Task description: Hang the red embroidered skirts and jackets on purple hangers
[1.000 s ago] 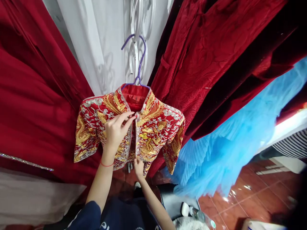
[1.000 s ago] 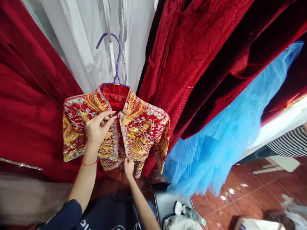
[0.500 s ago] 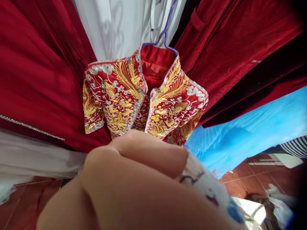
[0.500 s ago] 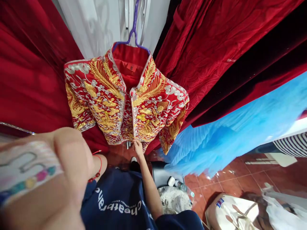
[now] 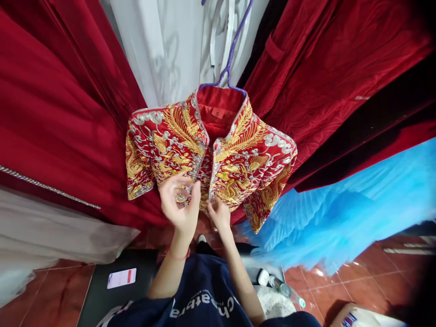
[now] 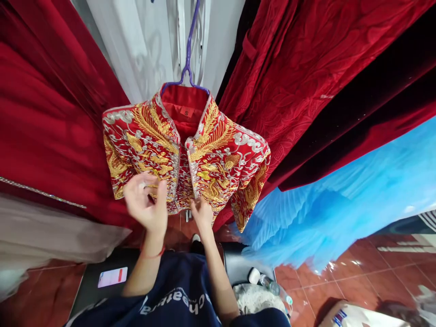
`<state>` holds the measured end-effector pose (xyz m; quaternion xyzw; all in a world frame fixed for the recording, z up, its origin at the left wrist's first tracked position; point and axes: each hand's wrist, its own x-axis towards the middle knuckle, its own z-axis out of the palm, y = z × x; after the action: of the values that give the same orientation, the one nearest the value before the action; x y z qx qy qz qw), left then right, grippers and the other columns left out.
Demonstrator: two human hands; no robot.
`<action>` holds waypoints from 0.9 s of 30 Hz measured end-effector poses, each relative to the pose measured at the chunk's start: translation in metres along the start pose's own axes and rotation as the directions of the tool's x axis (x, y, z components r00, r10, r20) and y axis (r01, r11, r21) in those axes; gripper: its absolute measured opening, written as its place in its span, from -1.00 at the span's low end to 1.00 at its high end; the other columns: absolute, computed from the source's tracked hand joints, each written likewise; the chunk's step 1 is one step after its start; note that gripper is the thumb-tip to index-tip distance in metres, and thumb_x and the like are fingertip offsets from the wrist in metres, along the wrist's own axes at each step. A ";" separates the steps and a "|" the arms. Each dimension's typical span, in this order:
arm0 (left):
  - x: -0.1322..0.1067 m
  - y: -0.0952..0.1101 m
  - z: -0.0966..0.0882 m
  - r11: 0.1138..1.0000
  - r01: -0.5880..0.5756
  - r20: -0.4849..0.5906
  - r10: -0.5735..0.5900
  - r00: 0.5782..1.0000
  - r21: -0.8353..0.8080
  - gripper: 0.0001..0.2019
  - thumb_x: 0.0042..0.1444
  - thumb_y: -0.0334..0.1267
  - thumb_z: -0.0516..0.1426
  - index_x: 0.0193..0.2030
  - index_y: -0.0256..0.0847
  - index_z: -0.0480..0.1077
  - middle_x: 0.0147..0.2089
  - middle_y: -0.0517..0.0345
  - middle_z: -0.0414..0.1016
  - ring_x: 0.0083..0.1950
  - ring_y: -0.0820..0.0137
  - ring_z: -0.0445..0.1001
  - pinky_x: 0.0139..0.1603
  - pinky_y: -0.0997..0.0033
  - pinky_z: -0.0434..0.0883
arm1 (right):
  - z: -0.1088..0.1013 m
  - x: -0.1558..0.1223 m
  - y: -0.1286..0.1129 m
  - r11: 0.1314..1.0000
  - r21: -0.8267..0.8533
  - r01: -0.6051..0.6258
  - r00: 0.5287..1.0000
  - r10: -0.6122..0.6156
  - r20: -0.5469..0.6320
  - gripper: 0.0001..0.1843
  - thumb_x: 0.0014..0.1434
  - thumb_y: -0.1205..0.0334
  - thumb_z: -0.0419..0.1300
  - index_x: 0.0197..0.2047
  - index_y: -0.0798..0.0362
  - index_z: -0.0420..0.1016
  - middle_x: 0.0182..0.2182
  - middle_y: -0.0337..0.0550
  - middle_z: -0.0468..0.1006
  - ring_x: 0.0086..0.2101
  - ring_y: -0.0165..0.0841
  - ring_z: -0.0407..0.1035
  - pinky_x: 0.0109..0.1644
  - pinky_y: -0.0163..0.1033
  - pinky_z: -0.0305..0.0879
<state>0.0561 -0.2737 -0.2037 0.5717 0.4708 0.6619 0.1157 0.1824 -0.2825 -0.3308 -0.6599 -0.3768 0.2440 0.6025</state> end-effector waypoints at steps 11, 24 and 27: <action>0.020 -0.114 0.016 0.829 0.095 -0.330 0.112 0.938 0.551 -0.45 0.15 -0.20 0.18 0.21 -0.28 0.07 0.32 -0.42 0.06 0.43 -0.04 0.06 0.39 -0.17 0.08 | -0.009 0.062 -0.035 0.639 -0.698 0.324 0.629 -0.696 -0.345 -0.31 0.09 0.02 0.24 0.18 0.13 0.11 0.09 0.30 0.16 0.15 0.09 0.10 0.19 0.31 0.11; 0.117 -0.127 -0.013 0.960 -0.096 -0.006 0.101 0.995 0.262 -0.28 0.24 0.08 0.13 0.44 -0.15 0.07 0.47 -0.16 0.13 0.48 0.16 0.11 0.46 0.13 0.06 | -0.057 0.099 -0.101 0.531 -0.641 0.554 0.623 -0.775 -0.104 0.28 0.04 -0.33 0.21 0.48 0.17 -0.42 0.42 0.39 -0.31 0.40 0.28 -0.33 0.30 0.48 -0.15; 0.129 -0.135 0.010 0.954 -0.081 -0.192 0.141 0.971 0.288 -0.50 0.28 0.03 0.10 0.23 -0.24 0.32 0.26 -0.20 0.41 0.30 0.20 0.35 0.35 0.15 0.21 | -0.036 0.108 -0.103 0.558 -0.685 0.469 0.646 -0.746 -0.166 0.26 0.07 -0.37 0.14 0.50 0.16 -0.45 0.43 0.42 -0.40 0.39 0.34 -0.35 0.25 0.53 -0.15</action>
<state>-0.0280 -0.1079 -0.2234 0.5347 0.5357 0.6513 -0.0540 0.2544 -0.2201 -0.2099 -0.6692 -0.4957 -0.2704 0.4831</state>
